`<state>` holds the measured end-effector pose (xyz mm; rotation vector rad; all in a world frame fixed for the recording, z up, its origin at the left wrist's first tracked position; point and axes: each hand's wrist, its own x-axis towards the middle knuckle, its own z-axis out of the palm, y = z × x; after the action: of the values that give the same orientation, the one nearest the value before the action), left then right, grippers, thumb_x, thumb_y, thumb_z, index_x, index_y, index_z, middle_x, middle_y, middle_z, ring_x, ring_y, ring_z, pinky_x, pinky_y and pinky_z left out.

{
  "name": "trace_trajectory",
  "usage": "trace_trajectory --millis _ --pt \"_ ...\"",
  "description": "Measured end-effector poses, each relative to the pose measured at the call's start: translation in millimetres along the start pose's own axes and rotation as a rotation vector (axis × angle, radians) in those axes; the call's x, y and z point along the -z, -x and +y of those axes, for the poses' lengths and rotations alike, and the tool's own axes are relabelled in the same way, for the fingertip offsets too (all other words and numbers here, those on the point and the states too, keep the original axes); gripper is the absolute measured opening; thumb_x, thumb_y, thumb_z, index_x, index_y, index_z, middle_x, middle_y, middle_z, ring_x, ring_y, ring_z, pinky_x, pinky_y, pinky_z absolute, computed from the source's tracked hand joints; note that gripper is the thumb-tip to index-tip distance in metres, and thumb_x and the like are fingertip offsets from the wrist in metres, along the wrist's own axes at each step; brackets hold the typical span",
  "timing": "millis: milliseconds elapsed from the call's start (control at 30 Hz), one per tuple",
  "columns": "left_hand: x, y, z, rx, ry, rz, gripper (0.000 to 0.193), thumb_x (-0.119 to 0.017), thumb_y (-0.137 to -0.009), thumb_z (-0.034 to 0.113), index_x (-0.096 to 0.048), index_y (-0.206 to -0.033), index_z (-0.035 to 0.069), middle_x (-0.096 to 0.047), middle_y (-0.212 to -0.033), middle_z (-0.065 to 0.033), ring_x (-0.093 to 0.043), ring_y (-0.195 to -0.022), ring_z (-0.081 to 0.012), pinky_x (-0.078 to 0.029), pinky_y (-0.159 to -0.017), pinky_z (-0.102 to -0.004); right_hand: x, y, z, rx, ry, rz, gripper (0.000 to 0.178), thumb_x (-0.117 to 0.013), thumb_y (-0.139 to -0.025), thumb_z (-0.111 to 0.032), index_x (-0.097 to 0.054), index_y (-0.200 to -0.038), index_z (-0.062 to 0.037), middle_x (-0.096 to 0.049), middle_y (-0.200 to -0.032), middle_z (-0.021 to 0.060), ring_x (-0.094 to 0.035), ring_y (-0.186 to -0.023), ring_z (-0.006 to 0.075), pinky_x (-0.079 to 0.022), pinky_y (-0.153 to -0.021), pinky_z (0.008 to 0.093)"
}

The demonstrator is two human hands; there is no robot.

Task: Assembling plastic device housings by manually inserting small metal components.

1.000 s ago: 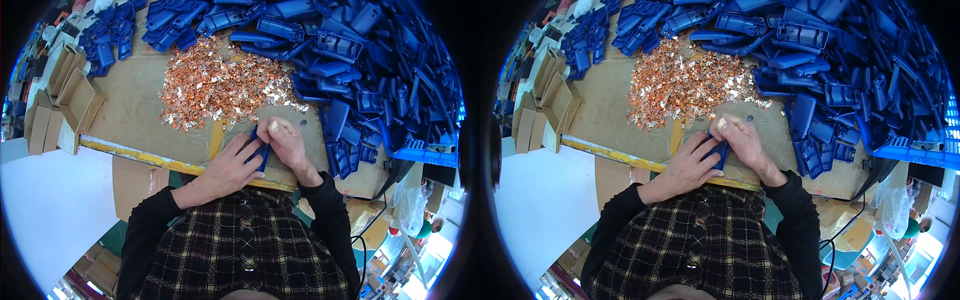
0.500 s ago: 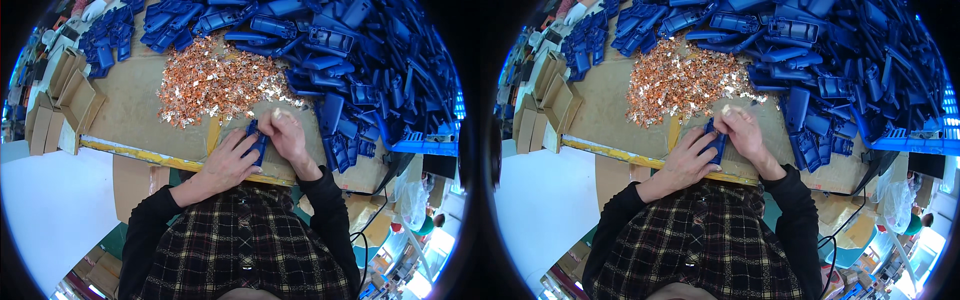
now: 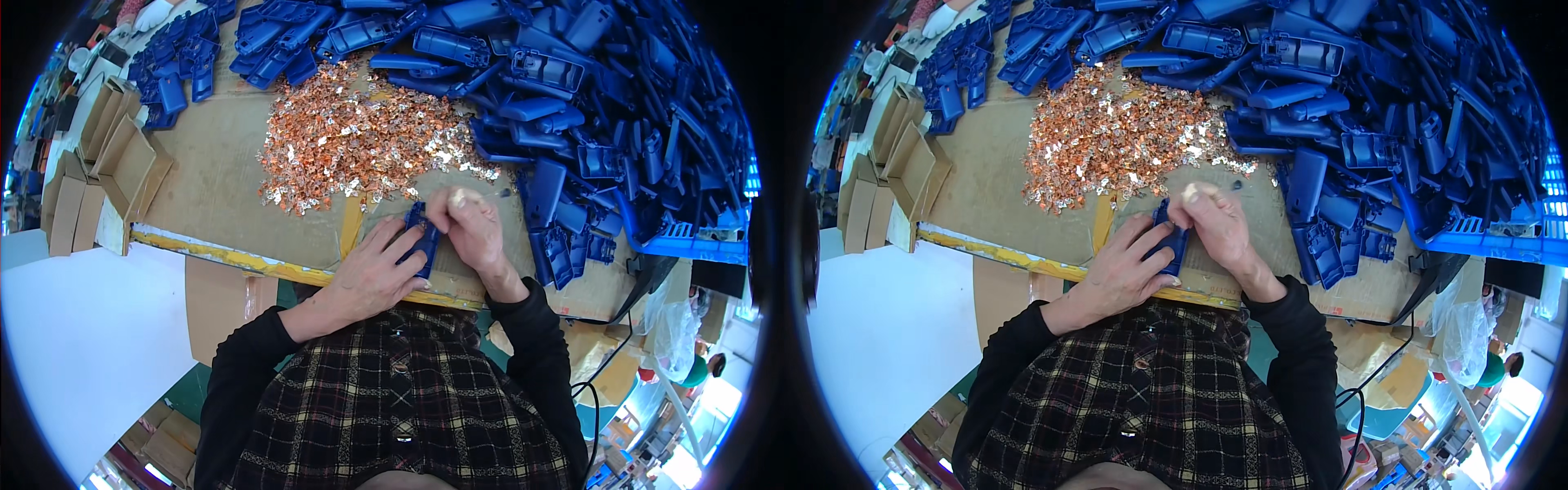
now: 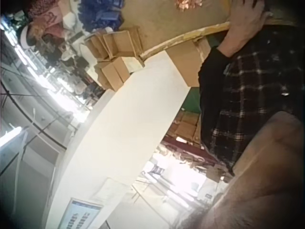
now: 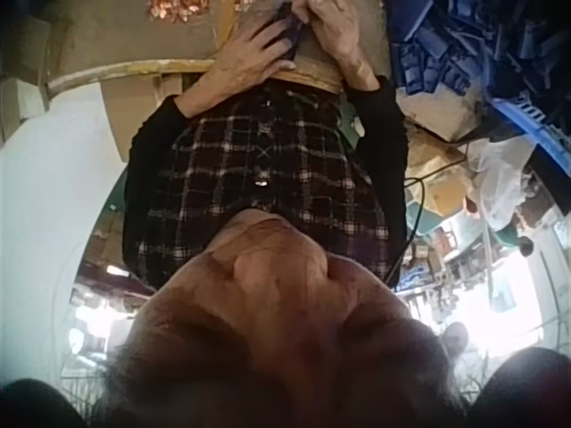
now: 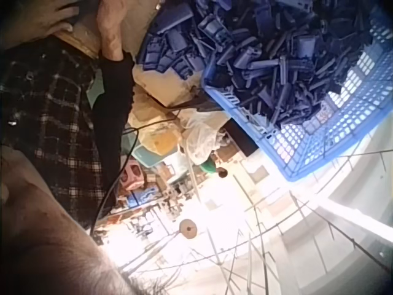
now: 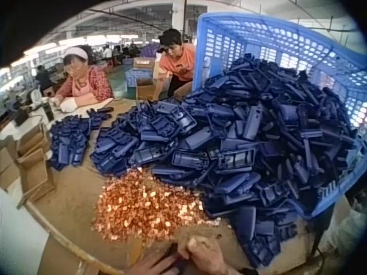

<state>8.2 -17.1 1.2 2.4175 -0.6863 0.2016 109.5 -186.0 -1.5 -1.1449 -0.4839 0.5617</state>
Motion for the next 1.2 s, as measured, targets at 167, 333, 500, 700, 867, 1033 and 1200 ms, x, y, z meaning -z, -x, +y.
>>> trace_trajectory --millis 167,333,500,700,867,1033,1200 --pt "0.3 0.4 -1.9 -0.018 -0.033 0.017 0.042 -0.075 -0.076 0.032 -0.057 -0.102 0.005 -0.051 -0.129 -0.0152 -0.048 -0.119 -0.0402 -0.043 -0.101 -0.0497 0.5 -4.7 -11.2 0.041 0.235 0.248 0.034 -0.048 -0.101 -0.024 -0.052 -0.076 -0.0017 -0.049 -0.072 0.0030 -0.042 -0.067 0.0123 -0.035 -0.063 0.0286" --pt "5.5 13.3 -5.3 -0.064 0.052 0.035 0.041 -0.075 -0.077 0.031 -0.056 -0.101 0.005 -0.051 -0.128 -0.0161 -0.049 -0.118 -0.0406 -0.044 -0.101 -0.0505 -1.2 -16.6 -10.7 0.259 1.108 0.209 0.013 -0.066 -0.087 -0.011 -0.058 -0.084 -0.0003 -0.058 -0.077 0.0109 -0.057 -0.072 0.0263 -0.045 -0.065 0.0362" --pt "55.7 35.8 -55.2 -0.041 -0.062 0.108 0.037 -0.078 -0.077 0.024 -0.057 -0.101 0.006 -0.056 -0.127 -0.0153 -0.049 -0.124 -0.0414 -0.044 -0.100 -0.0495 -3.0 -12.8 -2.3 0.236 1.145 0.150 0.009 -0.067 -0.084 -0.008 -0.061 -0.086 -0.0010 -0.059 -0.085 0.0147 -0.058 -0.081 0.0327 -0.046 -0.071 0.0407" --pt "159.4 2.9 -143.9 0.365 -0.789 0.704 0.028 -0.065 -0.088 0.019 -0.062 -0.112 0.005 -0.060 -0.122 -0.0180 -0.057 -0.111 -0.0363 -0.044 -0.096 -0.0420 -12.0 -10.9 -3.3 0.312 1.263 0.132 0.008 -0.063 -0.084 -0.004 -0.059 -0.090 -0.0001 -0.056 -0.090 0.0154 -0.056 -0.087 0.0352 -0.047 -0.075 0.0428" --pt "139.5 -49.7 -160.7 0.308 -0.608 0.366 0.021 -0.065 -0.089 0.021 -0.067 -0.100 0.003 -0.066 -0.101 -0.0123 -0.061 -0.094 -0.0329 -0.047 -0.085 -0.0429 -14.7 -7.6 -5.1 0.320 1.304 0.096 0.009 -0.064 -0.083 -0.004 -0.059 -0.091 -0.0013 -0.057 -0.092 0.0145 -0.058 -0.088 0.0343 -0.048 -0.076 0.0421" --pt "105.6 -85.4 -173.9 0.322 -0.628 0.380 0.018 -0.067 -0.086 0.018 -0.067 -0.095 0.004 -0.066 -0.093 -0.0123 -0.061 -0.088 -0.0321 -0.049 -0.080 -0.0437 -12.5 -4.9 -0.1 0.339 1.313 0.062 0.009 -0.063 -0.082 -0.003 -0.059 -0.091 -0.0020 -0.058 -0.092 0.0138 -0.058 -0.089 0.0341 -0.048 -0.077 0.0416" --pt "100.2 -95.5 -185.9 0.352 -0.656 0.255 0.018 -0.069 -0.084 0.018 -0.068 -0.096 0.004 -0.065 -0.092 -0.0137 -0.061 -0.089 -0.0326 -0.049 -0.080 -0.0437 -10.1 -3.2 -2.7 0.347 1.310 0.074 0.008 -0.060 -0.082 0.000 -0.059 -0.090 -0.0012 -0.057 -0.091 0.0144 -0.058 -0.088 0.0346 -0.048 -0.076 0.0418"
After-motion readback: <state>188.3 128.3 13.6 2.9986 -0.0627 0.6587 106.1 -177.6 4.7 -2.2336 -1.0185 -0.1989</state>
